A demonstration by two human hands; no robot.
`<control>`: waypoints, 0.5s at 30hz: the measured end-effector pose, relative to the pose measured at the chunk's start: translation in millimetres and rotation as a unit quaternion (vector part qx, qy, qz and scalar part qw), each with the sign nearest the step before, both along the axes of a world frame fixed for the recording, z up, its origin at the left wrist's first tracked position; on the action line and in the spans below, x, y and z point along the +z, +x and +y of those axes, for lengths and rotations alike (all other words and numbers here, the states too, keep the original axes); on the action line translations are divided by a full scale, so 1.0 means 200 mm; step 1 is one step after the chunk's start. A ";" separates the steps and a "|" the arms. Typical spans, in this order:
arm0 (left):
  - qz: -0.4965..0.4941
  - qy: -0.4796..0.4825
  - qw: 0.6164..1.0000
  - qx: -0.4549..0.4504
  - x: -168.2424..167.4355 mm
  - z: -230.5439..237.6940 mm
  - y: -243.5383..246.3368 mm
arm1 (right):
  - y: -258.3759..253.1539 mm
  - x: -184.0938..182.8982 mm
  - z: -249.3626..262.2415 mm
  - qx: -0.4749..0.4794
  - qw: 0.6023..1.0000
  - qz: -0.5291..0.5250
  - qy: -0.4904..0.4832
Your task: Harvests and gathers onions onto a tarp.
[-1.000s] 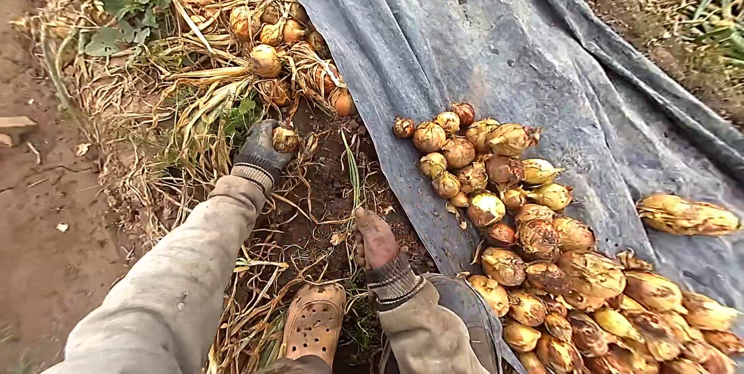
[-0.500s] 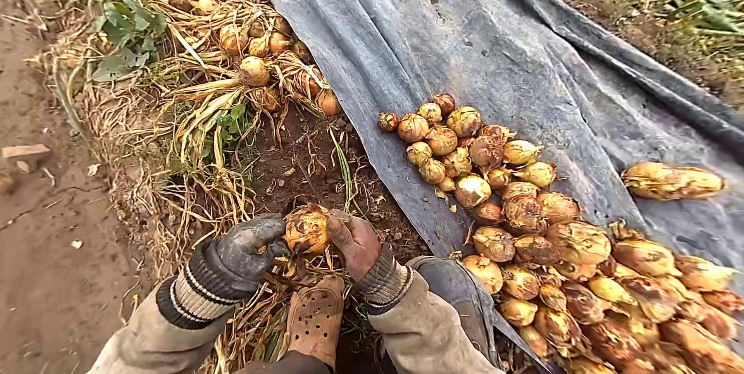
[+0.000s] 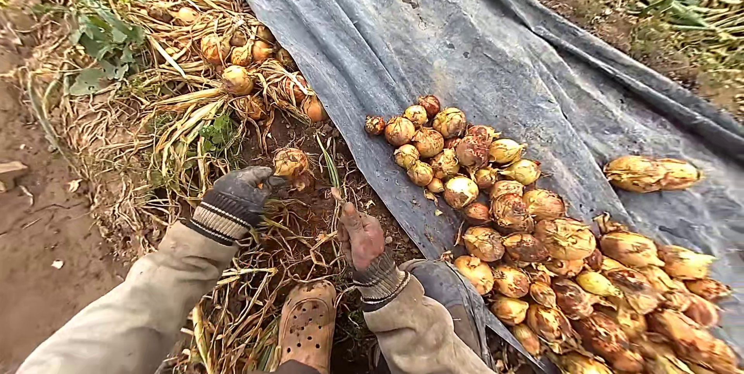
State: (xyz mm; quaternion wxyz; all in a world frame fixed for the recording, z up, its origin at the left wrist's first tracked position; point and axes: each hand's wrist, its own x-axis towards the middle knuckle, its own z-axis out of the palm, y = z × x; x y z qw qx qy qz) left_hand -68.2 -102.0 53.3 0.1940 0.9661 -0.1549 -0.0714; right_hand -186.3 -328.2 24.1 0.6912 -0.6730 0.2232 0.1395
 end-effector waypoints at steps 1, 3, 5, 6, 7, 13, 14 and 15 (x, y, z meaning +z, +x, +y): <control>0.024 0.022 0.999 0.031 0.00 -0.01 0.07 | 0.01 -0.02 -0.02 0.031 0.999 0.025 -0.037; 0.062 0.061 0.996 -0.003 0.04 -0.05 0.13 | 0.07 -0.04 -0.07 0.176 0.970 0.099 -0.133; 0.116 0.089 0.981 -0.125 0.10 -0.16 0.10 | 0.11 -0.07 -0.08 0.240 0.948 0.147 -0.147; 0.150 0.114 0.964 -0.187 0.14 -0.25 0.07 | 0.12 -0.10 -0.09 0.212 0.956 0.147 -0.140; 0.187 0.145 0.942 -0.238 0.17 -0.35 0.05 | 0.13 -0.13 -0.10 0.158 0.969 0.141 -0.124; 0.050 0.180 0.956 -0.228 0.07 -0.70 0.51 | 0.22 -0.06 -0.33 -0.184 0.981 -0.044 0.036; -0.001 0.190 0.962 -0.194 0.02 -0.70 0.66 | 0.25 -0.06 -0.39 -0.240 0.966 -0.077 0.063; -0.022 0.214 0.964 -0.156 -0.02 -0.70 0.80 | 0.27 -0.06 -0.45 -0.279 0.953 -0.087 0.080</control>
